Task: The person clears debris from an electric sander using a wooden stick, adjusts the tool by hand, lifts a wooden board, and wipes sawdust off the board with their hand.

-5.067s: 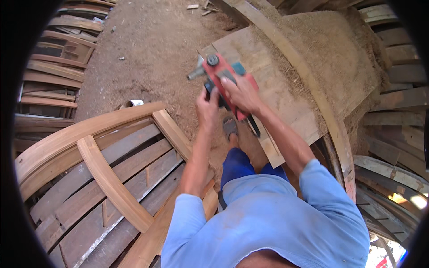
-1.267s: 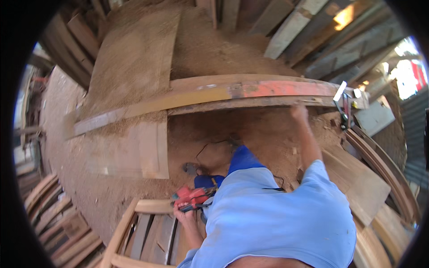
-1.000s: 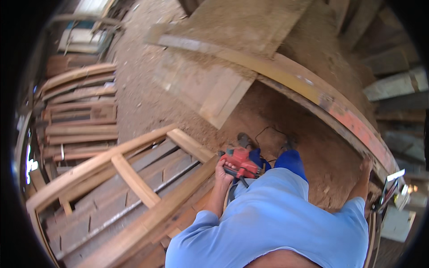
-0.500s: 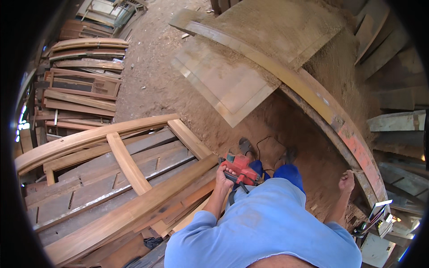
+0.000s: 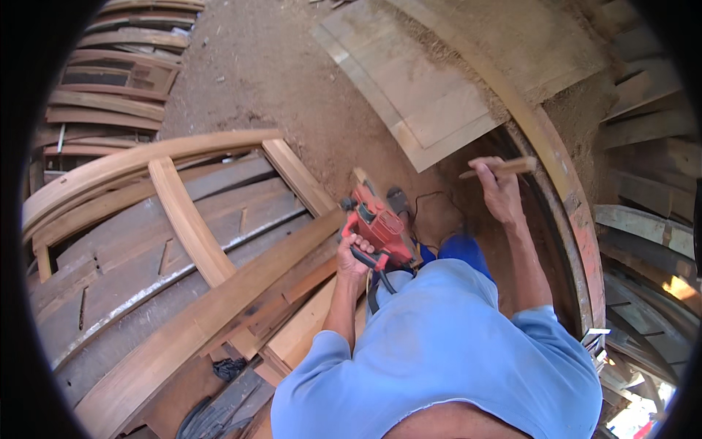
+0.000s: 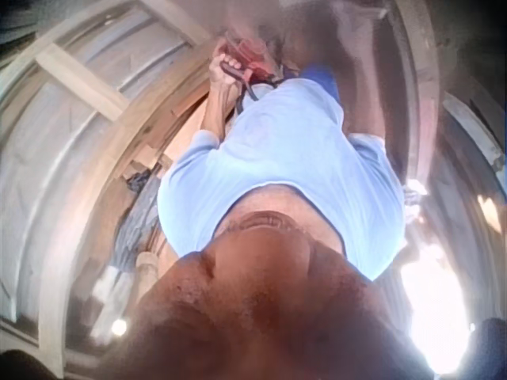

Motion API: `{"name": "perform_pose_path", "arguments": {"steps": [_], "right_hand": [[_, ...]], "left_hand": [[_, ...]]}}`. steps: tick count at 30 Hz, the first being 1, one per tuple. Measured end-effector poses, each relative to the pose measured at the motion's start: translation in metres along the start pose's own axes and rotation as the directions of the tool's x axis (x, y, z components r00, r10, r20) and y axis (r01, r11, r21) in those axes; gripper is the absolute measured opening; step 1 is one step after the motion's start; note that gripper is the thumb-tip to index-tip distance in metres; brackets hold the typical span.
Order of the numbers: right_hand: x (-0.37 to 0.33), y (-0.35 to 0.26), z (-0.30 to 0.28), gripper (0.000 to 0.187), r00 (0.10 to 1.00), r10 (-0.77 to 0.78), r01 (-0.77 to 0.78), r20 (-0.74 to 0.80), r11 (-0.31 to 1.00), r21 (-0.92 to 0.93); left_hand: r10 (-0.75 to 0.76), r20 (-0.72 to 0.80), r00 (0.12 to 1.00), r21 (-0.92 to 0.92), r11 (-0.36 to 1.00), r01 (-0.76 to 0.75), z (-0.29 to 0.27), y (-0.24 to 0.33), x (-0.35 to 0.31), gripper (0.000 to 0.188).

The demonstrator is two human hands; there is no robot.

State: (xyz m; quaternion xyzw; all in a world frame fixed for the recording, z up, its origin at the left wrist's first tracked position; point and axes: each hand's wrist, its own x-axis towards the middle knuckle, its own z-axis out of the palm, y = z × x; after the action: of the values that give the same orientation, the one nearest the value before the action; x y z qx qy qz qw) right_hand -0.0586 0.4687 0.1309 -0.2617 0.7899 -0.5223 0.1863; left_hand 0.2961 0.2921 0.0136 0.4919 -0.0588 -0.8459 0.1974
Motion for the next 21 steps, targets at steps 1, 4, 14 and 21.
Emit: {"name": "perform_pose_path", "arguments": {"steps": [1,4,14,21], "right_hand": [[0.008,-0.006,0.015,0.024,0.994,0.058,-0.063,0.097,0.997,0.047],[0.015,-0.019,0.056,0.024,0.946,0.131,-0.179,0.295,0.973,0.143],[0.004,-0.055,0.130,0.025,0.836,0.013,-0.136,0.548,0.973,0.186],[0.006,-0.023,0.164,0.017,0.837,-0.202,0.104,0.509,0.971,0.215]], "left_hand": [[0.012,0.079,0.997,-0.007,1.000,-0.011,0.003,0.009,0.000,0.017],[0.024,0.167,0.986,-0.012,1.000,-0.022,0.007,0.024,-0.006,0.019],[-0.077,0.448,0.891,0.006,0.997,0.083,0.011,0.043,-0.020,0.027],[-0.157,0.430,0.889,0.130,0.985,0.111,0.028,0.046,-0.010,0.027]]}}
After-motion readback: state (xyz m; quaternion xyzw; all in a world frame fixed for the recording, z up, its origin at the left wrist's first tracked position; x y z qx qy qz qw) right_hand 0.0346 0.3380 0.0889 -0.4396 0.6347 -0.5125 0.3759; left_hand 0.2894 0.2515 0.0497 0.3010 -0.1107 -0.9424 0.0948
